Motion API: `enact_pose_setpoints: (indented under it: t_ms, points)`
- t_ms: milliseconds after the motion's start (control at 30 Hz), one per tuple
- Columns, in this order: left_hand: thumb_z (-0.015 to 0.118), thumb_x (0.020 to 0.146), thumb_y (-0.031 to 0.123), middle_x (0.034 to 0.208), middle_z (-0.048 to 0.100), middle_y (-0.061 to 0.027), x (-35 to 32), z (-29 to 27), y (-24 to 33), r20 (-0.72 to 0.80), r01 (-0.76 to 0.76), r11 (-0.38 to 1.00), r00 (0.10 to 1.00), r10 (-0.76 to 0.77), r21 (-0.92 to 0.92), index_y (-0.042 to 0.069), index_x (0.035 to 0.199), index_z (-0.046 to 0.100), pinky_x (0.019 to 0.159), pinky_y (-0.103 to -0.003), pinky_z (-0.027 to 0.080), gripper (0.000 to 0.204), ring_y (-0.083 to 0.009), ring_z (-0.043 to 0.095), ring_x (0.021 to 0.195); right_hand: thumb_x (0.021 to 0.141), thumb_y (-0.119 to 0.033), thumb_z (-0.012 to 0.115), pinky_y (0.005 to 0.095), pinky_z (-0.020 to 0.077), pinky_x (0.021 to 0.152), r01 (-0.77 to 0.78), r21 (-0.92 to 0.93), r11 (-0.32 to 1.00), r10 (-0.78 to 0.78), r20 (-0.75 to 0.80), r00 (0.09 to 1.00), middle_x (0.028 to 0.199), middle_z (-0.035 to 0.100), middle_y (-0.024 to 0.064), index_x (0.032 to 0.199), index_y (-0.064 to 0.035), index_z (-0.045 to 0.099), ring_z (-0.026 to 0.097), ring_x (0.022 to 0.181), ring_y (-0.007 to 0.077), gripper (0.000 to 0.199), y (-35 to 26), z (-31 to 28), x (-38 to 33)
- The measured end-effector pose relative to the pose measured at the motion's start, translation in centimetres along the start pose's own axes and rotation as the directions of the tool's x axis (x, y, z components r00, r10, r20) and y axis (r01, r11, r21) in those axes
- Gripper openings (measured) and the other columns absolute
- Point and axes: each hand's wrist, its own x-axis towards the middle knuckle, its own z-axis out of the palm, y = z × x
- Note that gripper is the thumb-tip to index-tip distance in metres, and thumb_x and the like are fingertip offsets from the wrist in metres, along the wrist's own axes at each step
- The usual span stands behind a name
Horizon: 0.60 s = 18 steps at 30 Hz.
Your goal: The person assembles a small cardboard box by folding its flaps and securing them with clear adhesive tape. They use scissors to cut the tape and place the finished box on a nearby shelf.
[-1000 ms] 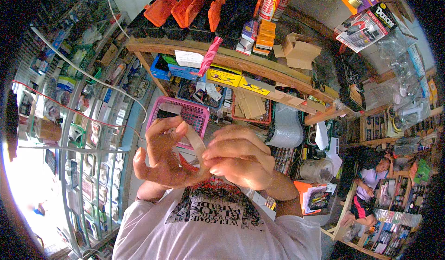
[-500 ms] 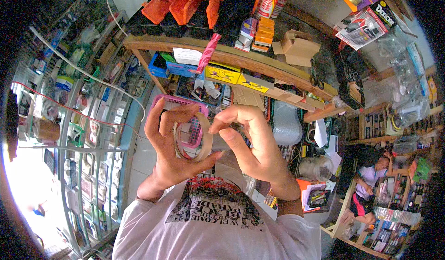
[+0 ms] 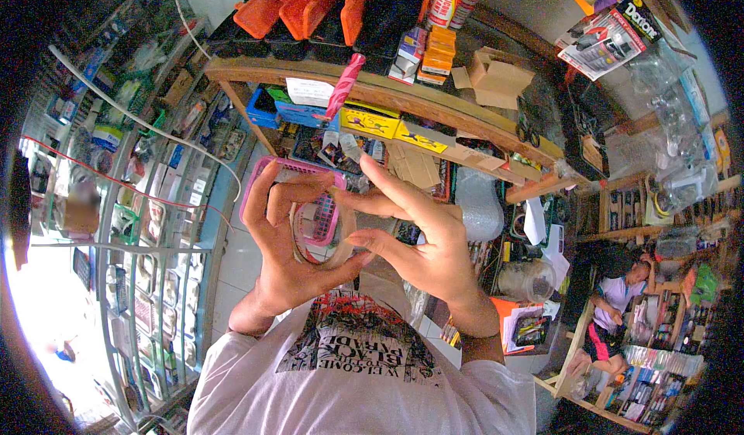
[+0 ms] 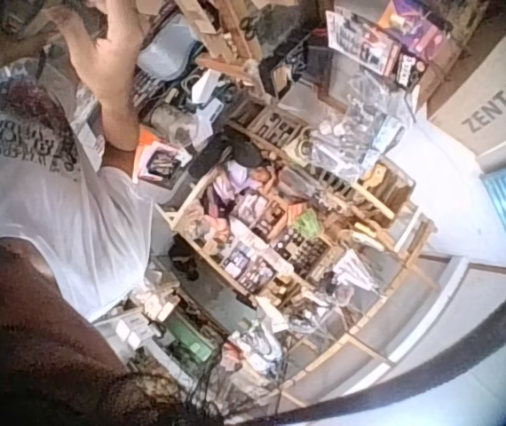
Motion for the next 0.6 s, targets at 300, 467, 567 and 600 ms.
enact_pose_setpoints:
  t_ms: [300,467,567,600]
  points:
    - [0.092,0.063,0.005,0.125,0.051,-0.02,-0.1,0.4,-0.1,-0.008,0.014,1.0,1.0,-0.013,0.021,0.005,0.153,0.004,0.104,-0.047,0.044,0.126,-0.0316,0.054,0.12,0.081,0.016,0.07,0.035,0.0571,0.075,0.136,0.014,0.991,-0.126,-0.285,0.95,0.083,0.067,0.016,0.105,-0.0003,0.05,0.068,0.081,0.0242,0.035,1.9,2.5,-0.9]
    - [0.093,0.063,0.01,0.13,0.048,-0.0188,-0.5,0.5,-0.5,0.029,0.106,0.994,0.994,-0.108,0.035,0.007,0.153,0.001,0.104,-0.048,0.044,0.129,-0.0312,0.052,0.122,0.089,0.008,0.067,0.0313,0.0579,0.076,0.042,0.131,0.991,-0.003,-0.28,0.96,0.094,0.068,0.0145,0.099,-0.0018,0.053,0.069,0.084,0.0205,0.021,2.0,2.4,-1.1]
    - [0.094,0.063,0.011,0.13,0.048,-0.0171,-0.9,0.9,-0.7,0.044,0.207,0.978,0.977,-0.208,0.038,0.008,0.153,0.002,0.105,-0.049,0.042,0.129,-0.0296,0.05,0.124,0.091,0.008,0.064,0.0309,0.0586,0.074,0.031,0.109,0.994,0.002,-0.286,0.958,0.093,0.066,0.013,0.094,-0.0019,0.051,0.067,0.084,0.0213,0.017,2.1,2.3,-1.1]
    - [0.094,0.063,0.012,0.13,0.047,-0.0165,-0.8,0.9,-0.7,0.036,0.248,0.967,0.968,-0.25,0.052,0.008,0.153,0.003,0.106,-0.049,0.041,0.128,-0.0291,0.05,0.123,0.091,0.008,0.063,0.0307,0.0588,0.073,0.036,0.072,0.997,-0.014,-0.288,0.958,0.092,0.066,0.0124,0.092,-0.0019,0.05,0.067,0.084,0.0215,0.016,2.2,2.2,-1.0]
